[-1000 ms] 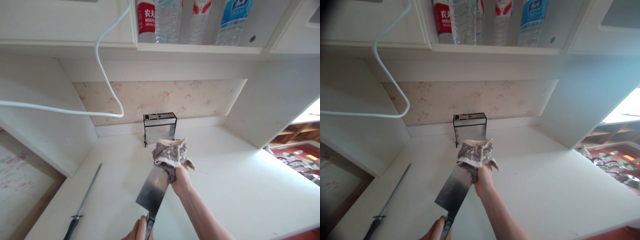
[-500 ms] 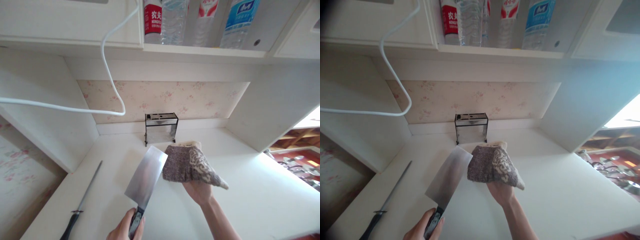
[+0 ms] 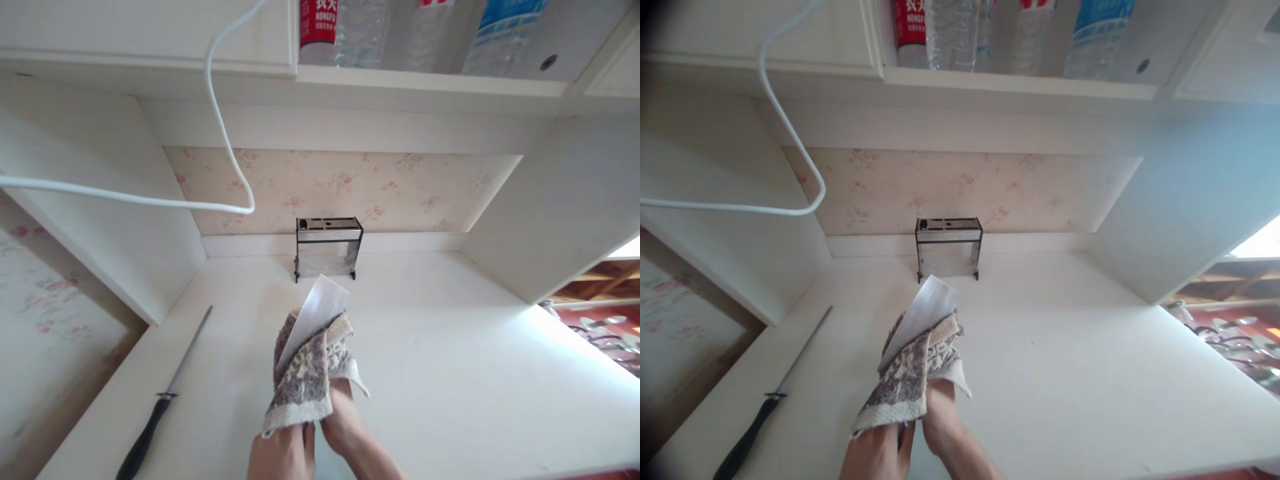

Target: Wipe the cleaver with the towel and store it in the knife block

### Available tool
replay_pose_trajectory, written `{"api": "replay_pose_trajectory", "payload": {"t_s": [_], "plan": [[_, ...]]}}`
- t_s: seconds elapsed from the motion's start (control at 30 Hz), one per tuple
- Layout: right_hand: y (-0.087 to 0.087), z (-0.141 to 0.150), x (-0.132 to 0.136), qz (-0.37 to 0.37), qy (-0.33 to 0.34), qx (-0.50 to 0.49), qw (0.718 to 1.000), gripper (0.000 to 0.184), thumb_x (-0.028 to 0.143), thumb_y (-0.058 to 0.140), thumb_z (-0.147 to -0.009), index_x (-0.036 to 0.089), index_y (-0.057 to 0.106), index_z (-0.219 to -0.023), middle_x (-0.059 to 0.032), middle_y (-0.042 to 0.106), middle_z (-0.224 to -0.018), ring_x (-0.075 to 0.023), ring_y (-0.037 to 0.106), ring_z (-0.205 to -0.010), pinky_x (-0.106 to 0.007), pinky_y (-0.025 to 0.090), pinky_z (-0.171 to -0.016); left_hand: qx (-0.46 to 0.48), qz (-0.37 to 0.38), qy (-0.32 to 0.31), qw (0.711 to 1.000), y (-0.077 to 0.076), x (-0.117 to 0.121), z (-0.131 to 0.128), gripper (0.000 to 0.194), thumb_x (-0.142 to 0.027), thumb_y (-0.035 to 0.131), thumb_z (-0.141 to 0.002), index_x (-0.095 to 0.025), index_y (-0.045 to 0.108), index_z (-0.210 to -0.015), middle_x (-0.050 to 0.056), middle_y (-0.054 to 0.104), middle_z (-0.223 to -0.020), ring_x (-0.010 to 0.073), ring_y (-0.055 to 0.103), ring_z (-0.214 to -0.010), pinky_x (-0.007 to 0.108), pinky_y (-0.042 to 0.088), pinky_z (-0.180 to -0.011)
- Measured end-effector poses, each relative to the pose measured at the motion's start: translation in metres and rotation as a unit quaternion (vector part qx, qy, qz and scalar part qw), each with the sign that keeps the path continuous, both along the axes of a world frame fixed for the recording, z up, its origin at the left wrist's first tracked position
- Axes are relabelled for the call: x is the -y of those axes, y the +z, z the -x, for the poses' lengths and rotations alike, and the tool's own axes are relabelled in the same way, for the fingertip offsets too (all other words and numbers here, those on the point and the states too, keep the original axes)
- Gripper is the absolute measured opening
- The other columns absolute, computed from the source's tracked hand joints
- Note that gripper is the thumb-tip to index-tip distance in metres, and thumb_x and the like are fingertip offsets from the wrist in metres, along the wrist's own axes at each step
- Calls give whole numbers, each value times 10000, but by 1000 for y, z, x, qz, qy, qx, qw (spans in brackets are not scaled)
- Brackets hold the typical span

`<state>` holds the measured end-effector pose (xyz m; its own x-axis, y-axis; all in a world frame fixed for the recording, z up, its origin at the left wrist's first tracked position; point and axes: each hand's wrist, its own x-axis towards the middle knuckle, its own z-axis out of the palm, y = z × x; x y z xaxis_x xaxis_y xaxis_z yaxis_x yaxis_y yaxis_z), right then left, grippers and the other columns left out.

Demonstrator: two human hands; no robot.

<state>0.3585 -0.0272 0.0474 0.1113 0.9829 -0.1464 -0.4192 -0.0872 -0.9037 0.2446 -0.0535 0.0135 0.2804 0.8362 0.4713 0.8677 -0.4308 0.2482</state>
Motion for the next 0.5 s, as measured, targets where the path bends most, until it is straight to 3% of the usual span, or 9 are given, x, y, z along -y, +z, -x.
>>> {"api": "replay_pose_trajectory", "payload": {"t_s": [0.13,0.23,0.37,0.5], "plan": [[19,4,-3,17,-28,-45,998,243,285,721,-677,167,695,-888,-100,733,-812,-278,687,-847,-359,557,-741,-58,-34,-5,998,-4,7,1,203,-220,455,-922,-206,553,-744,41,639,-557,172,636,-459,219,463,-424],[29,2,-5,9,-54,-83,995,284,218,717,-661,170,672,-937,-85,731,-788,-262,690,-862,-347,554,-746,-77,-37,-16,996,-2,11,0,191,-226,398,-955,-199,548,-840,40,663,-603,166,650,-475,214,467,-417],[35,-13,-18,-1,-93,-118,989,284,165,702,-659,202,652,-937,-52,731,-768,-243,697,-864,-337,559,-734,-87,-59,-28,994,1,8,1,250,-232,290,-993,-152,500,-1102,97,733,-874,159,694,-564,226,494,-420],[34,-39,-41,-12,-126,-142,982,245,129,712,-633,203,654,-860,-30,724,-720,-242,704,-839,-333,565,-726,-115,-84,-66,988,6,-3,9,238,-207,318,-985,-124,480,-1138,78,724,-849,142,685,-548,217,487,-415]]}}
